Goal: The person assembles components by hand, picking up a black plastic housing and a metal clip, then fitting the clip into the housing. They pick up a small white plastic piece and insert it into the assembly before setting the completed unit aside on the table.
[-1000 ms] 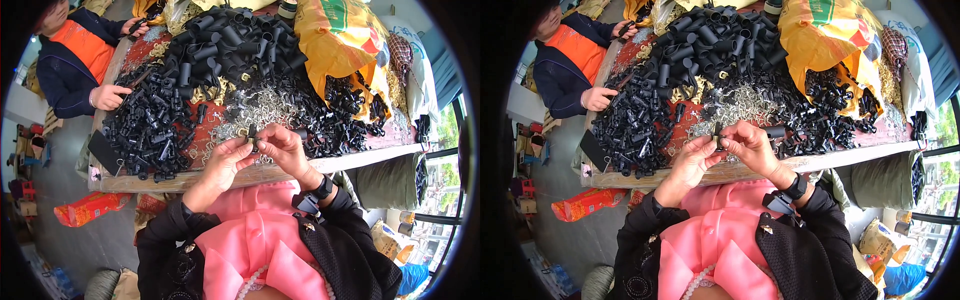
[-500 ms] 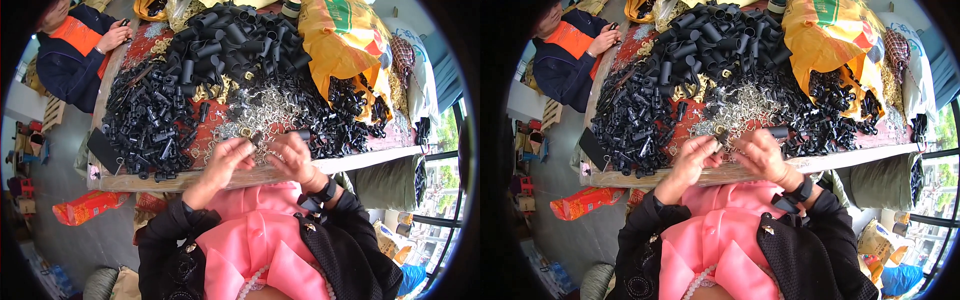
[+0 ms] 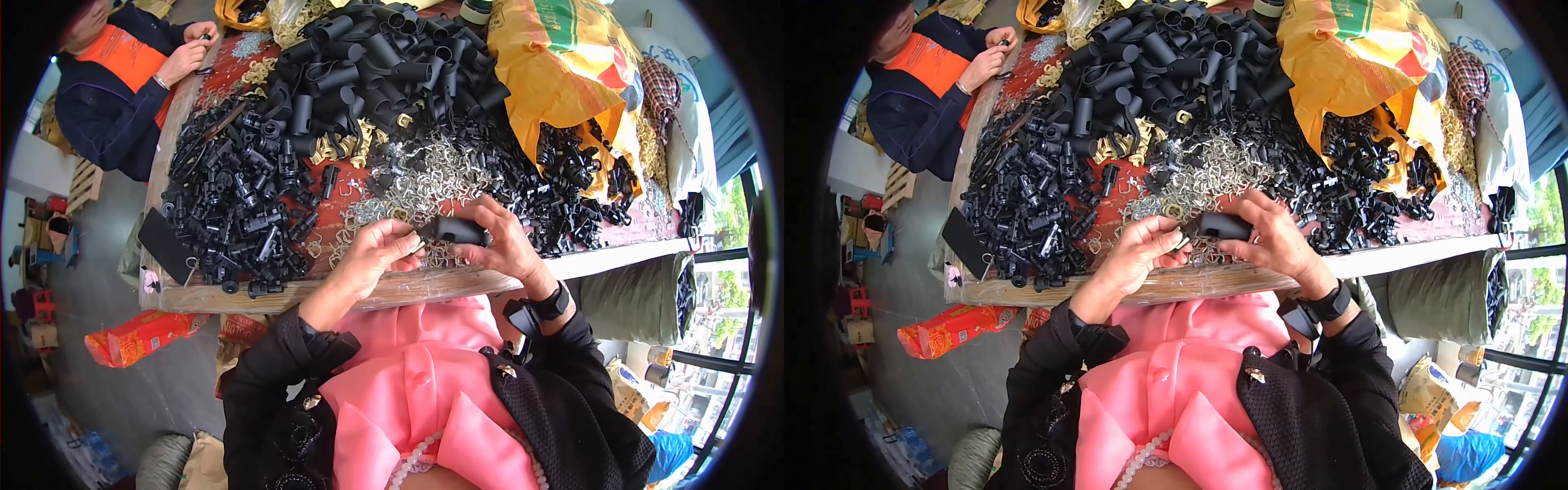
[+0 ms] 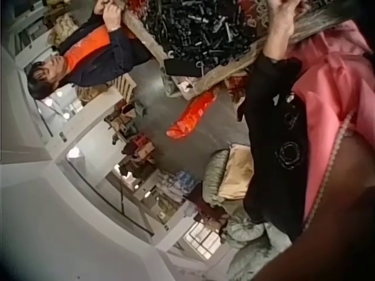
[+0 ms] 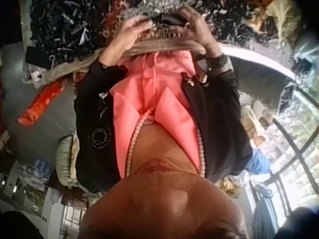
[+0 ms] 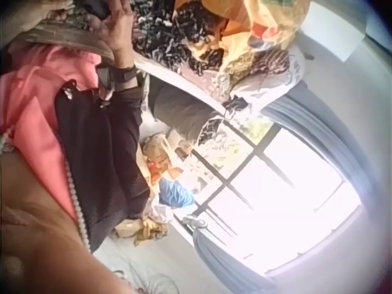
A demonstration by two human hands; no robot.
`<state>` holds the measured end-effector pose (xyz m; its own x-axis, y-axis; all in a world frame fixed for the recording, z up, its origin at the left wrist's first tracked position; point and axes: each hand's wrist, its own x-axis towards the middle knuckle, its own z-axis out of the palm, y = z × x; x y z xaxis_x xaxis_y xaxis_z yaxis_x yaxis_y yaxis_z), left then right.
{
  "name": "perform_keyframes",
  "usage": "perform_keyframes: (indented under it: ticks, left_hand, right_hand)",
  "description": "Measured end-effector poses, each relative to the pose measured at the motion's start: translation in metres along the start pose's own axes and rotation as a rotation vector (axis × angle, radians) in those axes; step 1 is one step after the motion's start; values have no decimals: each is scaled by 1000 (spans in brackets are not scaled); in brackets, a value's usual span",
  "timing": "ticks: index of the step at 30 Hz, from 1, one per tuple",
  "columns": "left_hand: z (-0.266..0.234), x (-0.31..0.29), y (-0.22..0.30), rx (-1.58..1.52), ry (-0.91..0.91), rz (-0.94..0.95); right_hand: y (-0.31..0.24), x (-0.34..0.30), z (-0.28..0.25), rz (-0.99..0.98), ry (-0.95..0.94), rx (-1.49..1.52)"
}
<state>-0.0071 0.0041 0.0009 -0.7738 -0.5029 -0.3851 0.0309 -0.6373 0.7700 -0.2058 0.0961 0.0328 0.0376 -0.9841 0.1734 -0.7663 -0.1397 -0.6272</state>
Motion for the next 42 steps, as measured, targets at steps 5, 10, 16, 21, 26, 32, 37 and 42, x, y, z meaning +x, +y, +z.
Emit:
perform_keyframes:
  ticks: [5, 10, 16, 21, 26, 32, 37, 42]
  left_hand:
    - [1, -8, 7, 98, -80, -5]
    - [2, -13, 6, 211, -109, 31]
    - [2, -14, 0, 210, -71, 67]
    - [4, -17, 4, 164, -51, 15]
    - [18, -22, 17, 173, -23, 7]
    - [15, -19, 16, 235, -24, 11]
    - [11, -15, 13, 141, -70, -76]
    - [17, -18, 14, 43, -119, -38]
  right_hand:
    - [-4, 7, 8, -102, -67, 265]
    - [-14, 2, 13, -65, -158, 395]
    - [-18, -4, 19, 1, -113, 441]
    - [-25, -5, 22, -29, -88, 380]
    - [-26, -10, 32, 17, -29, 480]
    - [-26, -13, 39, 36, 30, 487]
    - [-23, -2, 19, -236, -169, 318]
    - [-35, 3, 13, -196, -316, 599]
